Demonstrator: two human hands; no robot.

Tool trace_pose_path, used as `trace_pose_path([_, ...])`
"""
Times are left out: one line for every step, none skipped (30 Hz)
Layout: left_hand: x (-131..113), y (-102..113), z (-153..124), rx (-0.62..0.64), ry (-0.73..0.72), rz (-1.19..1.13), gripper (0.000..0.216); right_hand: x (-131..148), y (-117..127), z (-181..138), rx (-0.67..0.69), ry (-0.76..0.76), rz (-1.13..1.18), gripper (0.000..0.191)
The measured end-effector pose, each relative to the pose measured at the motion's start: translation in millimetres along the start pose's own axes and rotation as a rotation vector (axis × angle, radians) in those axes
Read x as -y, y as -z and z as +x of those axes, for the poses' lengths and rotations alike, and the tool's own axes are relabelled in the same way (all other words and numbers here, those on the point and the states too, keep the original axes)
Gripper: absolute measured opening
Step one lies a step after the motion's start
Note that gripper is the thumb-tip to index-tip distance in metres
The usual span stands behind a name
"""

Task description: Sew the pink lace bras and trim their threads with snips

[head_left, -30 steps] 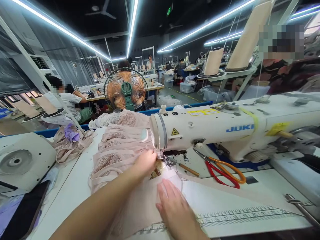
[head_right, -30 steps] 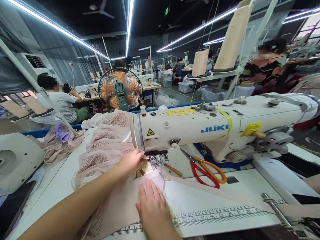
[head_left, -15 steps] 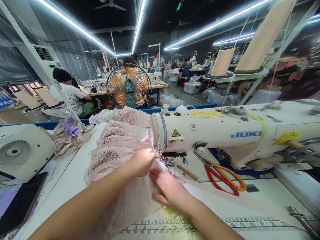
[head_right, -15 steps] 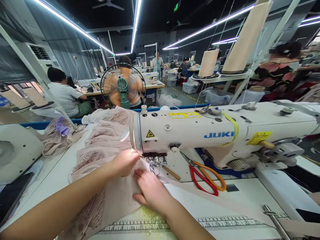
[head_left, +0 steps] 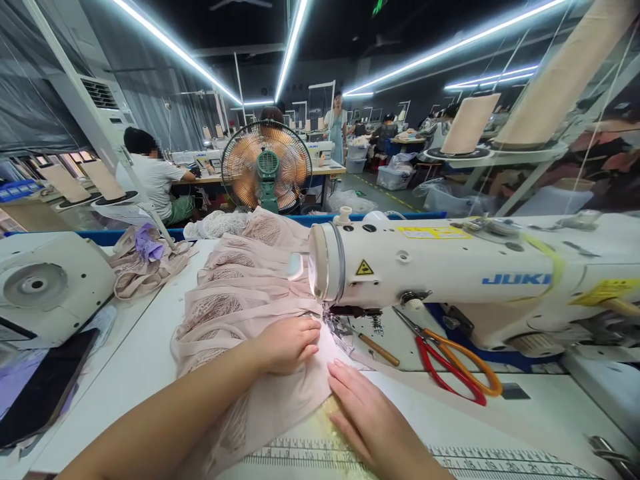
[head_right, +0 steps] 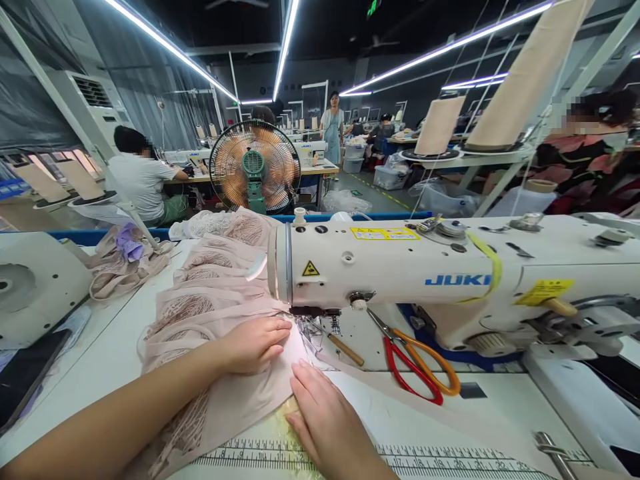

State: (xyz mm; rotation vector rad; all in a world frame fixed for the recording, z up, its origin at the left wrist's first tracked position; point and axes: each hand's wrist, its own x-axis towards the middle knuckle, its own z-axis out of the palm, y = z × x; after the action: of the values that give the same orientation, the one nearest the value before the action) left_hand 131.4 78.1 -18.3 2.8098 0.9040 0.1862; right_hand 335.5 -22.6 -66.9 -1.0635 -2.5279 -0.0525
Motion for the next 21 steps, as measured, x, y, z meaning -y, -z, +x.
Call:
trace_pose_path([0,0,1,-0.003,-0.003,0.001,0.029,0,0,-2,-0.037,0.020,-0.052,0.036])
trace_pose_path([1,1,1,-0.003,-0.007,0.002,0.028,0,0,-3,-0.067,0.034,-0.089,0.035])
trace_pose_path([1,1,1,-0.001,-0.014,0.002,0.027,0,0,-3,-0.084,0.040,-0.102,0.034])
trace_pose_path([1,1,0,0.002,-0.021,0.003,0.026,1,0,-4,-0.091,0.043,-0.099,0.034])
trace_pose_path([0,2,-2,0.007,-0.028,0.003,0.026,1,1,-4,-0.088,0.044,-0.082,0.033])
trace_pose_path([0,2,-3,0.013,-0.036,0.003,0.026,2,1,-5,-0.080,0.044,-0.055,0.032])
trace_pose_path([-1,2,-5,0.018,-0.041,0.003,0.027,2,2,-5,-0.074,0.045,-0.021,0.031])
trace_pose_path([-2,3,-6,0.022,-0.045,0.003,0.028,3,3,-6,-0.067,0.044,0.015,0.030])
trace_pose_path([-2,3,-8,0.025,-0.046,0.003,0.028,3,3,-7,-0.062,0.041,0.048,0.031])
trace_pose_path([-3,3,-8,0.026,-0.045,0.002,0.029,3,3,-7,-0.061,0.034,0.073,0.032])
trace_pose_path([-3,4,-9,0.026,-0.043,0.001,0.028,2,3,-7,-0.061,0.026,0.088,0.034])
trace_pose_path([-3,4,-8,0.025,-0.040,-0.001,0.028,2,3,-7,-0.059,0.019,0.091,0.036])
trace_pose_path([-3,4,-7,0.023,-0.036,-0.002,0.027,2,3,-6,-0.054,0.015,0.087,0.037])
trace_pose_path([-2,4,-6,0.021,-0.032,-0.004,0.026,1,3,-4,-0.043,0.011,0.080,0.037])
trace_pose_path([-1,4,-4,0.017,-0.029,-0.006,0.026,1,3,-3,-0.027,0.008,0.072,0.037])
trace_pose_path([0,4,-3,0.015,-0.026,-0.008,0.025,1,3,-1,-0.011,0.007,0.064,0.037])
trace_pose_path([2,3,-1,0.013,-0.024,-0.009,0.025,1,3,0,0.000,0.007,0.058,0.037])
trace_pose_path([3,3,0,0.011,-0.023,-0.009,0.025,1,3,1,0.005,0.008,0.056,0.037])
trace_pose_path([5,3,2,0.010,-0.023,-0.009,0.025,1,4,2,0.004,0.007,0.056,0.037])
trace_pose_path([6,2,3,0.009,-0.023,-0.008,0.025,1,4,2,-0.001,0.005,0.058,0.037])
trace_pose_path([7,1,5,0.008,-0.024,-0.007,0.025,0,3,3,-0.010,0.004,0.059,0.037])
